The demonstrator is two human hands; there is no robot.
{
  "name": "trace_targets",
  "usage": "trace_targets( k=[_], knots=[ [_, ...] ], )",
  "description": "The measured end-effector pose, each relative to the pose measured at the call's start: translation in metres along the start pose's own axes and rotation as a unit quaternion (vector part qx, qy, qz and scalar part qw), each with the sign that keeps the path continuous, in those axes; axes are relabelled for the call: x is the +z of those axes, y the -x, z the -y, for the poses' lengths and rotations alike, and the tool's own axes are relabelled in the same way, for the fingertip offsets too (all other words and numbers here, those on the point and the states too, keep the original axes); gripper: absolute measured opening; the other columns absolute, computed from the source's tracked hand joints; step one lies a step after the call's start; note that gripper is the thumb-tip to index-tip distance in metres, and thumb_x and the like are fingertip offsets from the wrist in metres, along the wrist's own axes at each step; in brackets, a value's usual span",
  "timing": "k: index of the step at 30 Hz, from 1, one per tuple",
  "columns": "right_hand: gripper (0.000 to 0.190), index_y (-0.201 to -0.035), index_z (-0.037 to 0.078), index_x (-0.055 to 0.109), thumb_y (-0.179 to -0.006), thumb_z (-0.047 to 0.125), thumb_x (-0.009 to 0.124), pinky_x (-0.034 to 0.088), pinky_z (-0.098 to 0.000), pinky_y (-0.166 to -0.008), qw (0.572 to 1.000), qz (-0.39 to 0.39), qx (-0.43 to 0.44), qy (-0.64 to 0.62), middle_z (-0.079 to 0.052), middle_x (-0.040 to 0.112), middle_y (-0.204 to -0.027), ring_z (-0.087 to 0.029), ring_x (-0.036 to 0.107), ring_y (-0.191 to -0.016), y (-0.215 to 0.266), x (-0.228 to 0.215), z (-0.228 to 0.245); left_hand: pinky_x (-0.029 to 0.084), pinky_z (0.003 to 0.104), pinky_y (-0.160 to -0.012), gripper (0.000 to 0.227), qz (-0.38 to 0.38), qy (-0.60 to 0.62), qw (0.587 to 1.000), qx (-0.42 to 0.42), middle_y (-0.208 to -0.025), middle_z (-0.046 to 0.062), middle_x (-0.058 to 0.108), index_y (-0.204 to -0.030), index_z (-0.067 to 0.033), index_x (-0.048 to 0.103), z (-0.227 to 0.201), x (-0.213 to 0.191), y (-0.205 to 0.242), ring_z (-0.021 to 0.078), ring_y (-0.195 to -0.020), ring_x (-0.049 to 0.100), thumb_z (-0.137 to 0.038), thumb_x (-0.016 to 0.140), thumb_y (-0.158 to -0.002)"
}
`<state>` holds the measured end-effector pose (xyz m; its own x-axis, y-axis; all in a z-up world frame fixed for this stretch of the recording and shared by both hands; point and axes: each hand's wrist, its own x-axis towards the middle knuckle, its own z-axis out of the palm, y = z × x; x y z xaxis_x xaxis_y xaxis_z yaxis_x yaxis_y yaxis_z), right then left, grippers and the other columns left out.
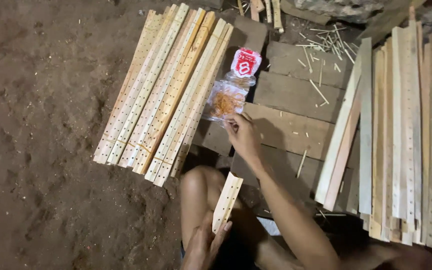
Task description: The person sits on the floor and inserts small wooden dowels into pre-drilled holes along long wooden slats. They pick up each slat, insert dowels one by one, and place the completed slats into a stack.
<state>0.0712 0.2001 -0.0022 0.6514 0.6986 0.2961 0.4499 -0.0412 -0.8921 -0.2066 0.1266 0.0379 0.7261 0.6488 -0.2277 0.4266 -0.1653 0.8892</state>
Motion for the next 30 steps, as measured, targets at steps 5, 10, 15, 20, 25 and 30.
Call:
trace_targets(
  k=[5,10,15,20,25,30],
  knots=[
    [0.011,-0.081,0.009,0.071,-0.083,0.017,0.079,0.054,-0.04,-0.067,0.972,0.003,-0.049,0.231,-0.007,0.064,-0.097,-0.026,0.065,-0.074,-0.039,0.052,-0.06,0.058,0.037,-0.06,0.028,0.045,-0.037,0.987,-0.149,-0.081,0.008,0.081,-0.111,-0.0149,0.063,0.013,-0.005,-0.011,0.0211,-0.064,0.078,-0.037,0.068,-0.095],
    [0.002,-0.089,0.007,0.073,-0.087,0.007,0.072,0.051,-0.0262,-0.065,0.999,0.004,0.02,0.047,-0.003,0.068,-0.089,-0.012,0.061,-0.07,-0.045,0.037,-0.07,0.052,0.034,-0.053,0.025,0.017,-0.005,0.996,-0.093,-0.069,0.006,0.071,-0.105,-0.0079,0.068,0.009,-0.014,-0.01,0.0153,-0.055,0.064,-0.031,0.068,-0.096],
    [0.016,-0.103,0.008,0.071,-0.094,0.021,0.07,0.046,-0.0224,-0.066,0.959,0.022,0.185,-0.215,0.0,0.067,-0.09,-0.008,0.057,-0.076,-0.01,-0.023,-0.008,0.053,0.033,-0.051,0.017,-0.002,0.038,0.999,-0.029,-0.07,0.005,0.069,-0.102,-0.0089,0.065,-0.022,-0.023,-0.006,0.0148,-0.056,0.064,-0.025,0.067,-0.097],
    [0.012,-0.087,0.007,0.064,-0.089,0.016,0.072,0.051,-0.0295,-0.093,0.912,0.038,0.286,-0.292,-0.008,0.074,-0.095,-0.016,0.069,-0.095,0.078,-0.073,0.057,0.054,0.033,-0.051,0.071,0.042,0.036,0.998,-0.022,-0.081,0.013,0.078,-0.155,-0.0076,0.022,-0.069,-0.023,-0.001,0.0172,-0.056,0.067,-0.032,0.056,-0.098],
    [0.012,-0.09,0.004,0.073,-0.088,-0.006,0.067,0.045,-0.0246,-0.072,0.926,0.076,0.228,-0.29,-0.002,0.069,-0.084,-0.011,0.057,-0.077,0.185,-0.11,0.084,0.051,0.038,-0.085,0.051,0.043,0.057,0.993,0.094,-0.12,0.018,0.059,-0.137,-0.0038,0.034,-0.091,0.004,0.014,0.026,-0.102,0.062,-0.024,0.06,-0.098],
    [0.028,-0.116,-0.012,0.069,-0.088,-0.007,0.067,0.051,-0.0401,-0.093,0.798,-0.073,0.398,-0.447,-0.022,0.068,-0.105,-0.03,0.065,-0.101,0.257,-0.141,0.075,0.054,0.029,-0.066,0.03,0.109,0.018,0.991,0.081,-0.087,0.003,0.066,-0.117,-0.0053,0.062,-0.109,0.029,0.036,0.0121,-0.072,0.061,-0.03,0.059,-0.1]
  ],
)
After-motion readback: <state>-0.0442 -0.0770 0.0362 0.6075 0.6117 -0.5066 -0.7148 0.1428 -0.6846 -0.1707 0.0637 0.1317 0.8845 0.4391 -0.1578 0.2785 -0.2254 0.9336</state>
